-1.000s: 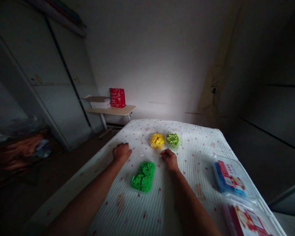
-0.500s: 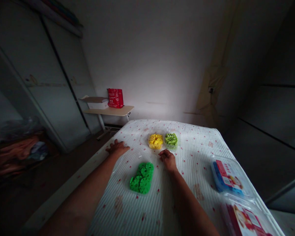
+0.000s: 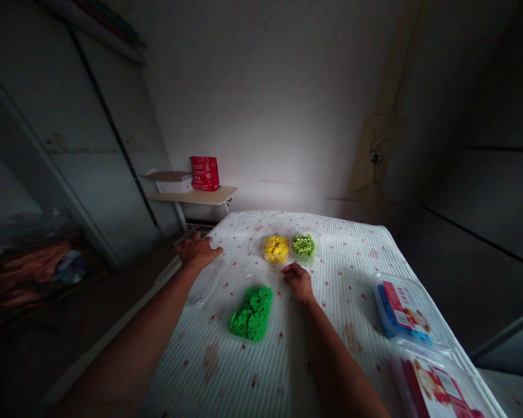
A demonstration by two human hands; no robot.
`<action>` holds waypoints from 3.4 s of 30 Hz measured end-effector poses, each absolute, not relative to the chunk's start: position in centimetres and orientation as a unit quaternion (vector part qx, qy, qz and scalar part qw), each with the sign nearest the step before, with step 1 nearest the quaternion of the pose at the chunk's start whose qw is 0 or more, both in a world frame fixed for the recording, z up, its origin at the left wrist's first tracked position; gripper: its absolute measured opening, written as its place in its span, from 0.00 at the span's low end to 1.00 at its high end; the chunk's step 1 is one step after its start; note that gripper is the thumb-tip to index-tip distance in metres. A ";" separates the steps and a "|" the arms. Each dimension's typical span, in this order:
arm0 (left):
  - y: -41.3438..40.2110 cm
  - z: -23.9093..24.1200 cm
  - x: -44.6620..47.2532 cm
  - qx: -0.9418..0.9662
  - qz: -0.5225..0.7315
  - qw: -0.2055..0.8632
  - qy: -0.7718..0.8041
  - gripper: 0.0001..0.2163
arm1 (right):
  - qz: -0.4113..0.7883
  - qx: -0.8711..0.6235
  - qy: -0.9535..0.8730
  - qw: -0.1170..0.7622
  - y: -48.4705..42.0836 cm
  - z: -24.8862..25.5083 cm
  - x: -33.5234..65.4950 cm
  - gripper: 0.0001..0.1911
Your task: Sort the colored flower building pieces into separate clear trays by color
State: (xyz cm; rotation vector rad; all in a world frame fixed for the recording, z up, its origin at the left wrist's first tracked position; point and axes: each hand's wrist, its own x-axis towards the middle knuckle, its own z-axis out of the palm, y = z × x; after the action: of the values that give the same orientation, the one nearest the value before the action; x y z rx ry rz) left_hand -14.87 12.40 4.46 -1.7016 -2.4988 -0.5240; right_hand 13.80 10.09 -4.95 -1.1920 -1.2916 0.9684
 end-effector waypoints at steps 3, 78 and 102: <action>11.7 6.7 -14.7 -0.580 -0.292 -0.095 -0.755 0.23 | 0.412 -0.501 -0.530 0.547 9.7 -4.4 13.8 0.08; 8.0 -2.8 -7.3 -0.528 -0.476 -0.418 -0.566 0.15 | 0.536 -0.476 -0.493 0.493 6.8 -3.2 11.0 0.20; 0.8 -3.0 -8.9 -0.554 -0.458 -0.450 -0.530 0.17 | 0.551 -0.478 -0.504 0.462 1.5 -2.0 11.1 0.14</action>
State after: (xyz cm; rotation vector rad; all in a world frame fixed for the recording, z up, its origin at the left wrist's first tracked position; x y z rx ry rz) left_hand -8.93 0.82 -3.01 -2.5281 -2.4178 -2.0887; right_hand 11.14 1.48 -2.02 -1.1756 -1.2393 1.3556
